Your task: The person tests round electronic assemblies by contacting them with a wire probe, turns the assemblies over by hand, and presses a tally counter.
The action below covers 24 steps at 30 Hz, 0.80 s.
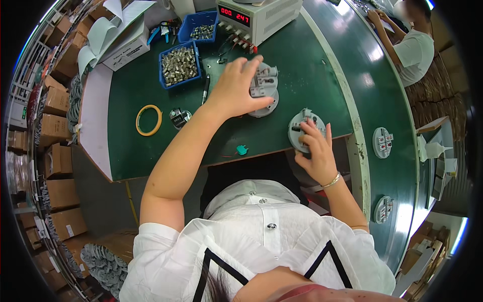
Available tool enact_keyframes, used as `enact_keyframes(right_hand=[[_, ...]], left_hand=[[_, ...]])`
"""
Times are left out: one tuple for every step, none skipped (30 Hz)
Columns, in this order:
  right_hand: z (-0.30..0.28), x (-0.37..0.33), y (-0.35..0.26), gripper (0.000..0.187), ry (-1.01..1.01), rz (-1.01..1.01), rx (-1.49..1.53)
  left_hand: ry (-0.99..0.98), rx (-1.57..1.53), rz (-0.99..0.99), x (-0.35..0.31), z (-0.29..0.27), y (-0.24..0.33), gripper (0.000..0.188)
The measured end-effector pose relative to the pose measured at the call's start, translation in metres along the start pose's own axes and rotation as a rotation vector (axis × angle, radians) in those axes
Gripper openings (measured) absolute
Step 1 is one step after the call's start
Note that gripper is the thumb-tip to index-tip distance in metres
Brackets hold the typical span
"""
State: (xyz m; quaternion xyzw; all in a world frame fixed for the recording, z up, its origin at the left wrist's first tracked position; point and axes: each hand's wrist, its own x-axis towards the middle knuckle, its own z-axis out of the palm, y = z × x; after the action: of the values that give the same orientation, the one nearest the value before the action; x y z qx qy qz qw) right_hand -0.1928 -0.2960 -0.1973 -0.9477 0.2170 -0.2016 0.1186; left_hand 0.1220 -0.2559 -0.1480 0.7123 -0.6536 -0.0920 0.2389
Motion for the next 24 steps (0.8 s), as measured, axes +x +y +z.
enact_keyframes(right_hand=[[-0.004,0.002,0.002,0.051,0.09,0.075,0.117],[-0.007,0.002,0.004,0.053,0.175,0.153,0.233],[-0.006,0.005,0.007,0.061,0.28,0.232,0.283],[-0.019,0.008,0.008,0.056,0.336,0.325,0.35],[-0.021,0.006,0.015,0.05,0.384,0.459,0.365],[-0.025,0.004,0.027,0.045,0.434,0.594,0.374],[-0.025,-0.003,0.044,0.043,0.423,0.633,0.347],[-0.024,-0.01,0.06,0.043,0.414,0.672,0.321],[-0.027,-0.011,0.063,0.046,0.413,0.706,0.325],[-0.021,-0.014,0.072,0.046,0.405,0.705,0.329],[-0.015,-0.013,0.071,0.048,0.462,0.744,0.403],[-0.011,-0.012,0.067,0.049,0.516,0.783,0.478],[-0.006,-0.012,0.057,0.045,0.591,0.887,0.948],[-0.01,0.006,0.023,0.042,0.651,0.973,1.427],[-0.008,0.011,0.005,0.043,0.551,0.927,1.65],[-0.006,0.015,-0.009,0.044,0.44,0.869,1.873],[-0.007,0.023,-0.027,0.044,0.361,0.772,1.975],[-0.009,0.031,-0.045,0.044,0.283,0.668,2.076],[-0.013,0.039,-0.059,0.049,0.239,0.665,2.006],[-0.01,0.037,-0.061,0.049,0.223,0.668,2.007],[-0.007,0.034,-0.062,0.052,0.167,0.54,2.064],[-0.006,0.032,-0.064,0.056,0.111,0.41,2.116],[-0.014,0.033,-0.074,0.06,0.13,0.497,2.09],[-0.017,0.035,-0.083,0.06,0.119,0.497,2.09]], left_hand=[[0.17,-0.026,0.052,-0.002,-0.001,0.0,0.1],[0.339,-0.054,0.099,-0.006,-0.004,0.004,0.101],[0.43,-0.148,0.143,-0.014,-0.009,0.012,0.092],[0.42,-0.146,0.134,-0.027,-0.01,0.021,0.092],[0.384,-0.616,-0.024,-0.044,-0.014,0.031,0.085],[0.332,-1.085,-0.183,-0.057,-0.016,0.037,0.079],[0.247,-1.34,-0.241,-0.072,-0.012,0.033,0.074],[0.247,-1.336,-0.244,-0.087,-0.015,0.033,0.074],[0.067,-1.792,-0.307,-0.102,-0.017,0.035,0.082],[-0.139,-2.24,-0.365,-0.112,-0.018,0.036,0.09],[-0.127,-2.245,-0.377,-0.12,-0.016,0.037,0.09],[-0.143,-2.328,-0.424,-0.128,-0.012,0.038,0.092],[-0.156,-2.412,-0.472,-0.135,-0.009,0.04,0.095],[-0.14,-2.419,-0.484,-0.141,-0.009,0.046,0.095],[-0.065,-2.426,-0.549,-0.144,-0.012,0.055,0.096],[0.016,-2.429,-0.611,-0.146,-0.016,0.063,0.096],[0.062,-2.492,-0.636,-0.148,-0.02,0.067,0.097],[0.08,-2.495,-0.638,-0.151,-0.02,0.066,0.097],[0.081,-2.52,-0.568,-0.155,-0.02,0.066,0.097],[0.079,-2.543,-0.499,-0.159,-0.021,0.065,0.097],[0.095,-2.545,-0.5,-0.162,-0.024,0.065,0.097],[0.073,-2.497,-0.451,-0.163,-0.027,0.065,0.095],[0.048,-2.451,-0.403,-0.164,-0.03,0.064,0.093],[0.059,-2.453,-0.4,-0.167,-0.03,0.065,0.093]])
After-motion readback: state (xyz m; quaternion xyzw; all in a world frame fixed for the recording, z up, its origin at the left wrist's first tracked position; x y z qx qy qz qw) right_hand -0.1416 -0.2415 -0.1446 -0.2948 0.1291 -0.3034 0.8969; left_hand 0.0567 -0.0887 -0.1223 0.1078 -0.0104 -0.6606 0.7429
